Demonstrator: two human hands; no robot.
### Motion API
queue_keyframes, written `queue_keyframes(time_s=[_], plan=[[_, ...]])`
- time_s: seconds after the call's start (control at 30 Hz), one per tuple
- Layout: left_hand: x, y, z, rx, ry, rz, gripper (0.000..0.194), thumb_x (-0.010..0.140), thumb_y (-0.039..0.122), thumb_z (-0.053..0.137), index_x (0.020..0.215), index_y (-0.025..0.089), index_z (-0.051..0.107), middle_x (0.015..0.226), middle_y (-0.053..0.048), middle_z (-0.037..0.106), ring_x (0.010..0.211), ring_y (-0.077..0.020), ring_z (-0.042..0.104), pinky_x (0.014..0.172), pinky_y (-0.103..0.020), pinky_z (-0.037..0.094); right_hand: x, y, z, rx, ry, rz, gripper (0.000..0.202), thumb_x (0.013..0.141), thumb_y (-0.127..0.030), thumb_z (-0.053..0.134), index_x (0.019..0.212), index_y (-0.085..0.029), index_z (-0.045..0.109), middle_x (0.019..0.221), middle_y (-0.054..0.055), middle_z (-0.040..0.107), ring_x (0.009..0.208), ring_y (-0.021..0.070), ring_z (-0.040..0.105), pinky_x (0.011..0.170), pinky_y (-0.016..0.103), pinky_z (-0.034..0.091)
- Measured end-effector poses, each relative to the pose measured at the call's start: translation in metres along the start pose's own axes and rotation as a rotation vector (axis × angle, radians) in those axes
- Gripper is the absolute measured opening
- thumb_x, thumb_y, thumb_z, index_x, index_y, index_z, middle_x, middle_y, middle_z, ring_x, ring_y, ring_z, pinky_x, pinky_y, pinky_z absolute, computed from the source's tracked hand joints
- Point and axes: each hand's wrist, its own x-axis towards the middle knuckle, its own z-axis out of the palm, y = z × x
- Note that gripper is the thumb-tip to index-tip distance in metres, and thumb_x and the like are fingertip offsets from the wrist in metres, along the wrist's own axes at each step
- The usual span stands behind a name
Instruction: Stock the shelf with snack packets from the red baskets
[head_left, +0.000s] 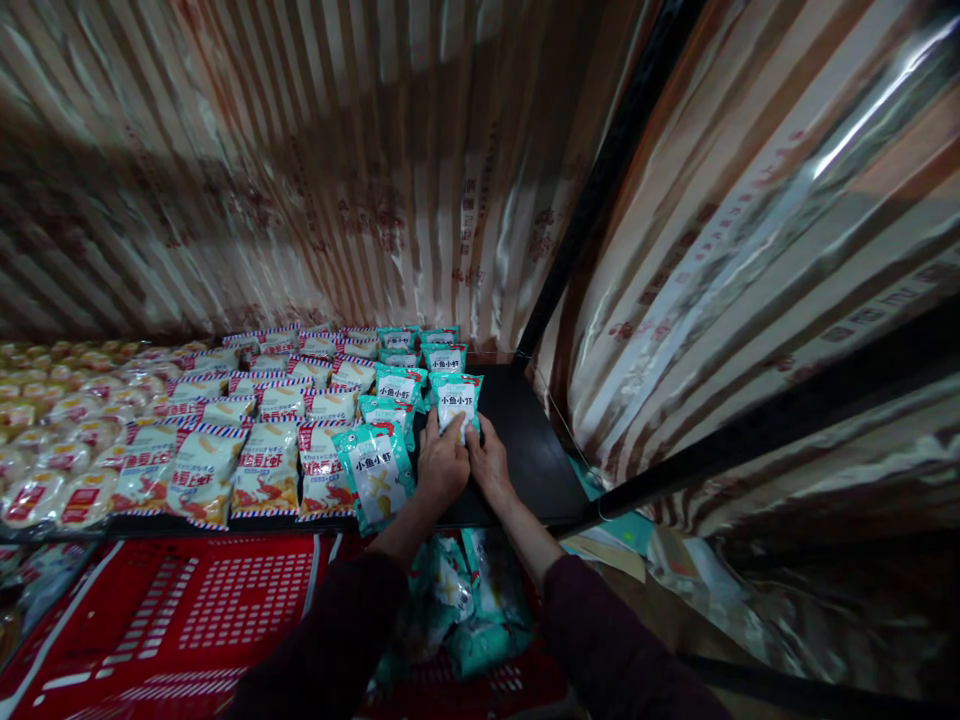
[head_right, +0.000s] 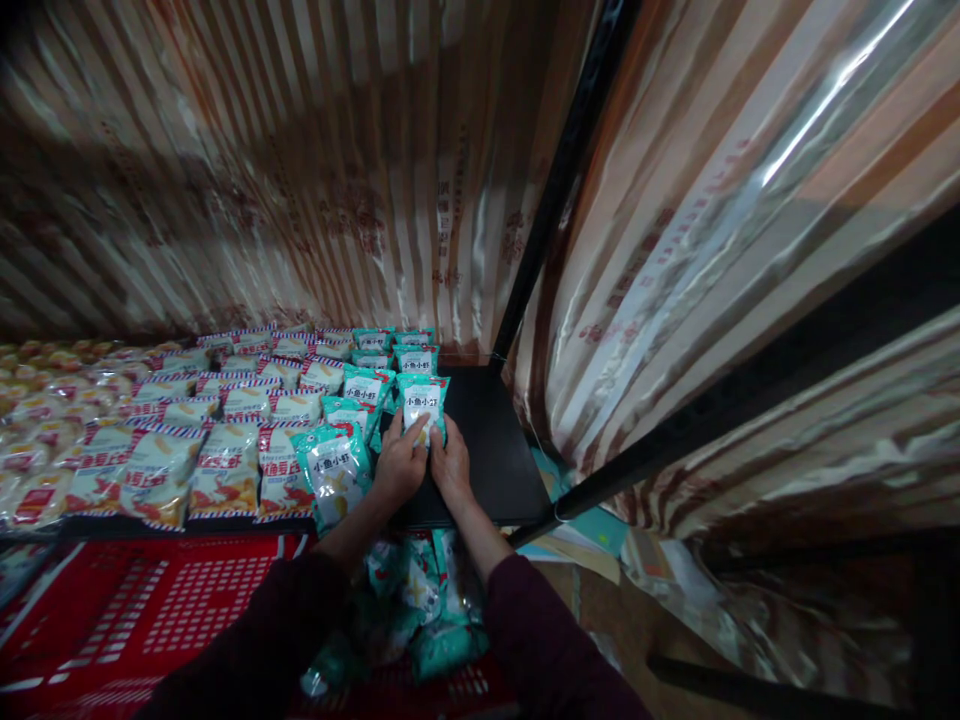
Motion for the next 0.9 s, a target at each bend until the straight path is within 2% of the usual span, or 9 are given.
queue_keyframes(time_s=[0.23,0.5,0.73,0.9], plan=[[0.007,-0.002,-0.001,0.0,0.011,0.008,0.048,0.084,0.015,0.043,0.131,0.021,0.054,0.147,-0.012,0.037,0.13,-0.0288,0.041,0.106,-0.042,0.035,0.007,0.005,0.007,-0.037,0.009,-0.042,0.052,0.084,-0.052,0.041,0.118,-0.016,0.058,0.117,0.014,0.063,0.108,0.0269,0.057,0.098,0.043,0.041],[0.011,-0.004,0.001,-0.002,0.057,-0.027,0.047,0.084,0.017,0.046,0.13,0.021,0.055,0.145,-0.011,0.039,0.127,-0.0296,0.044,0.108,-0.042,0.034,0.017,0.006,0.013,-0.021,0.009,-0.101,0.049,0.083,-0.052,0.043,0.115,-0.02,0.06,0.122,0.012,0.059,0.115,0.0263,0.05,0.103,0.045,0.035],[0.009,-0.002,0.004,0.026,0.08,-0.052,0.052,0.082,0.014,0.048,0.134,0.018,0.05,0.146,-0.016,0.037,0.13,-0.0312,0.04,0.108,-0.044,0.033,0.022,0.001,0.008,0.027,-0.011,-0.055,0.054,0.079,-0.053,0.05,0.119,-0.018,0.058,0.127,0.013,0.057,0.119,0.027,0.05,0.106,0.046,0.033],[0.006,-0.002,0.009,0.035,0.126,-0.031,0.056,0.078,0.01,0.049,0.134,0.017,0.05,0.146,-0.016,0.038,0.129,-0.0314,0.042,0.107,-0.045,0.034,0.045,-0.005,0.003,0.125,-0.009,0.09,0.062,0.082,-0.059,0.046,0.131,-0.02,0.05,0.137,0.009,0.051,0.129,0.0251,0.043,0.112,0.045,0.027]])
